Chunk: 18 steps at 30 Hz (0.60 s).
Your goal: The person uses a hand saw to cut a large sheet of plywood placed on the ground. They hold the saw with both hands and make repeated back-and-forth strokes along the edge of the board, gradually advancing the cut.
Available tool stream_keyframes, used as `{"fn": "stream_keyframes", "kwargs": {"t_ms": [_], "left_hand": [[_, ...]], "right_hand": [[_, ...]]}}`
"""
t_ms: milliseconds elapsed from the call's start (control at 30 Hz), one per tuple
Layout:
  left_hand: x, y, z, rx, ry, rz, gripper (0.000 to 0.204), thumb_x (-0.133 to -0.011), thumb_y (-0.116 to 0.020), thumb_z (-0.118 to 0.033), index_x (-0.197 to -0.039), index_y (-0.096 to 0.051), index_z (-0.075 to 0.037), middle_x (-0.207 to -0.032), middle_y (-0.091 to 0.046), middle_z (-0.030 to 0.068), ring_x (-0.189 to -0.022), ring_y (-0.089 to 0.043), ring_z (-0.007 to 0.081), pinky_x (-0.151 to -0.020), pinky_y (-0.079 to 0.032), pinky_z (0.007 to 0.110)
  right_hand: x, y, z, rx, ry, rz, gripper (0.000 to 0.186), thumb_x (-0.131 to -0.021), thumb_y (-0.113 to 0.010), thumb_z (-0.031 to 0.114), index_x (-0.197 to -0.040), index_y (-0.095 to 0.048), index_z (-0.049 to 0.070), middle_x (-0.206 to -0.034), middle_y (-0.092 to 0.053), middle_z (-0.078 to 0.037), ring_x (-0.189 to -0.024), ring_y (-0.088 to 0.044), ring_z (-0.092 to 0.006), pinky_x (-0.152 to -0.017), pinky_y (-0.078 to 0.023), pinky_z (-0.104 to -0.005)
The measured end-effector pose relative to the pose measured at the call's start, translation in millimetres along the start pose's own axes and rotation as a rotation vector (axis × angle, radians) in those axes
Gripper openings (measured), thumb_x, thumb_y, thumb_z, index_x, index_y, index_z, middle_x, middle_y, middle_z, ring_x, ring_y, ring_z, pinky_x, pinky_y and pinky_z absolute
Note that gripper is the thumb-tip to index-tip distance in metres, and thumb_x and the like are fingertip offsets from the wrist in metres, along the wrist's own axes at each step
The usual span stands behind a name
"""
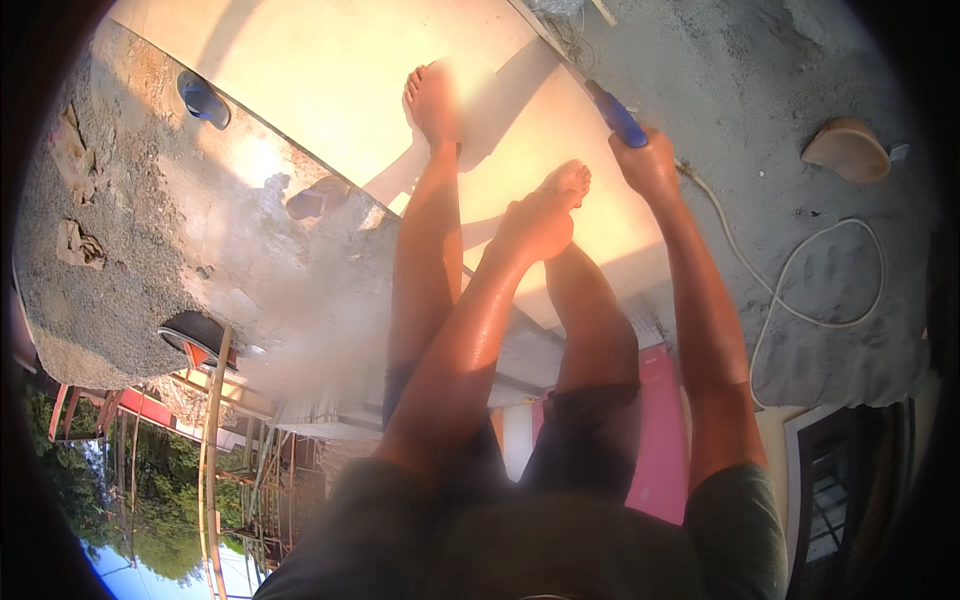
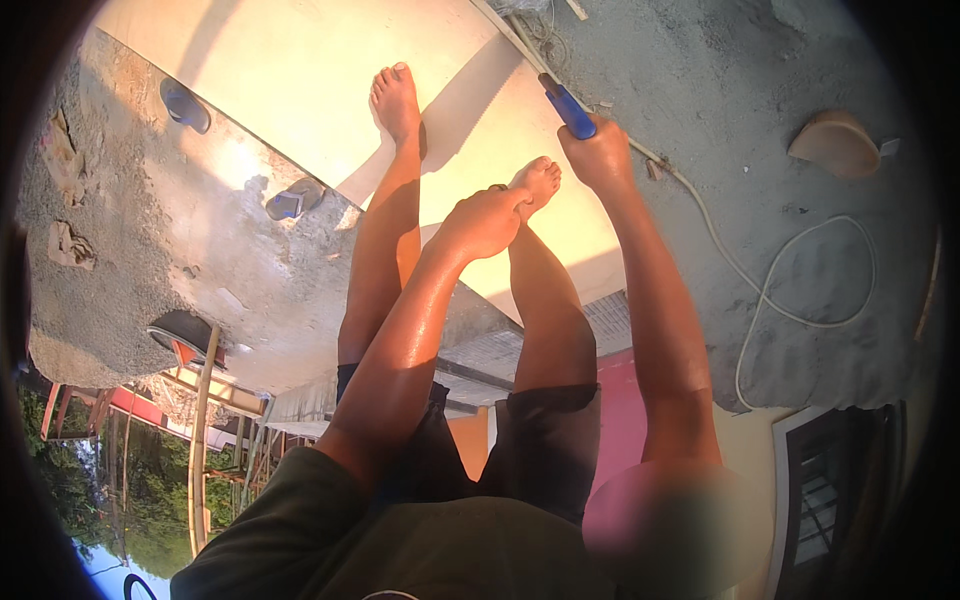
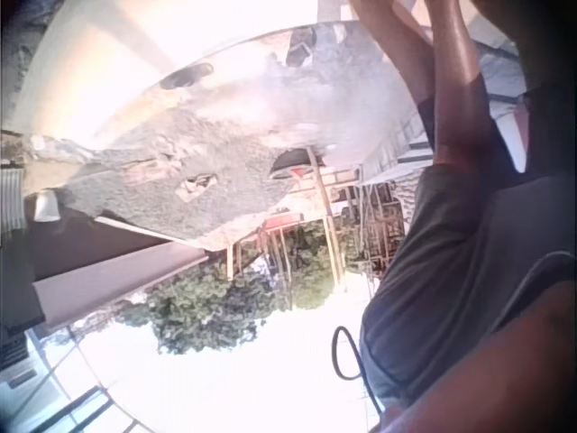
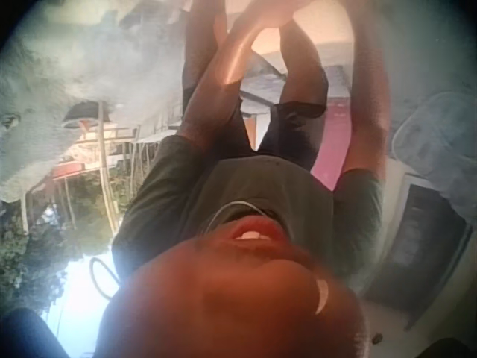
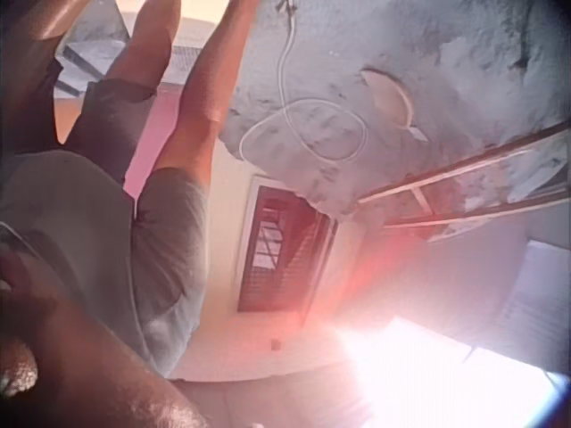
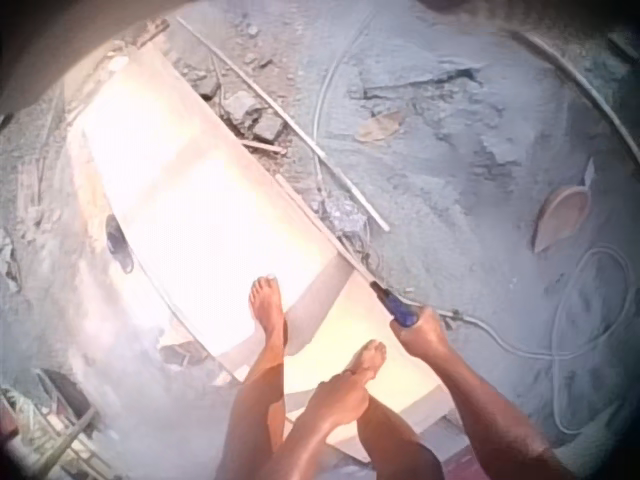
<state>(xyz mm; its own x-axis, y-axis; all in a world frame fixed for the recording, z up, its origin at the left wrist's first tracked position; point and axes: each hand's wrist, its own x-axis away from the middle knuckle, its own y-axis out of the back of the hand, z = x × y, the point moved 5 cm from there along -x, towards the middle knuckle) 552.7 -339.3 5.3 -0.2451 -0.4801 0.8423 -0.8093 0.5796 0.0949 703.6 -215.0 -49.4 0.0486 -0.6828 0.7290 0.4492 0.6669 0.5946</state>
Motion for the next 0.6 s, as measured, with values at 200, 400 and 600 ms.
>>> {"fn": "stream_keyframes", "kwargs": {"t_ms": [200, 400, 600], "left_hand": [[-0.6, -4.0, -9.4, 0.002, -0.038, 0.034, 0.038, -0.097, -0.045, -0.015, -0.132, -0.061, -0.015, -0.126, -0.064, 0.0196, -0.114, -0.064, 0.035, -0.098, -0.049, 0.046], [-5.2, -8.6, -9.0, -0.096, 0.071, 0.186, 0.044, -0.096, -0.044, -0.013, -0.138, -0.056, -0.008, -0.133, -0.061, 0.0189, -0.121, -0.06, 0.0337, -0.104, -0.046, 0.045], [20.7, -17.7, -10.2, -0.011, 0.116, 0.078, 0.038, -0.096, -0.044, -0.01, -0.13, -0.061, -0.005, -0.126, -0.064, 0.0211, -0.112, -0.064, 0.036, -0.096, -0.049, 0.046]], "right_hand": [[16.6, 6.2, -10.3, -0.082, -0.065, 0.023, 0.029, -0.081, -0.067, 0.025, -0.086, -0.07, -0.003, -0.073, -0.069, -0.021, -0.067, -0.07, -0.0297, -0.067, -0.054, -0.0425], [-56.2, -22.1, -9.7, 0.005, -0.059, 0.081, 0.035, -0.08, -0.065, 0.034, -0.092, -0.073, 0.002, -0.083, -0.073, -0.023, -0.081, -0.072, -0.04, -0.077, -0.056, -0.0464], [48.5, 33.4, -30.2, -0.021, -0.066, 0.075, 0.029, -0.081, -0.066, 0.027, -0.086, -0.07, -0.001, -0.077, -0.071, -0.022, -0.074, -0.071, -0.0365, -0.075, -0.054, -0.0447]]}}
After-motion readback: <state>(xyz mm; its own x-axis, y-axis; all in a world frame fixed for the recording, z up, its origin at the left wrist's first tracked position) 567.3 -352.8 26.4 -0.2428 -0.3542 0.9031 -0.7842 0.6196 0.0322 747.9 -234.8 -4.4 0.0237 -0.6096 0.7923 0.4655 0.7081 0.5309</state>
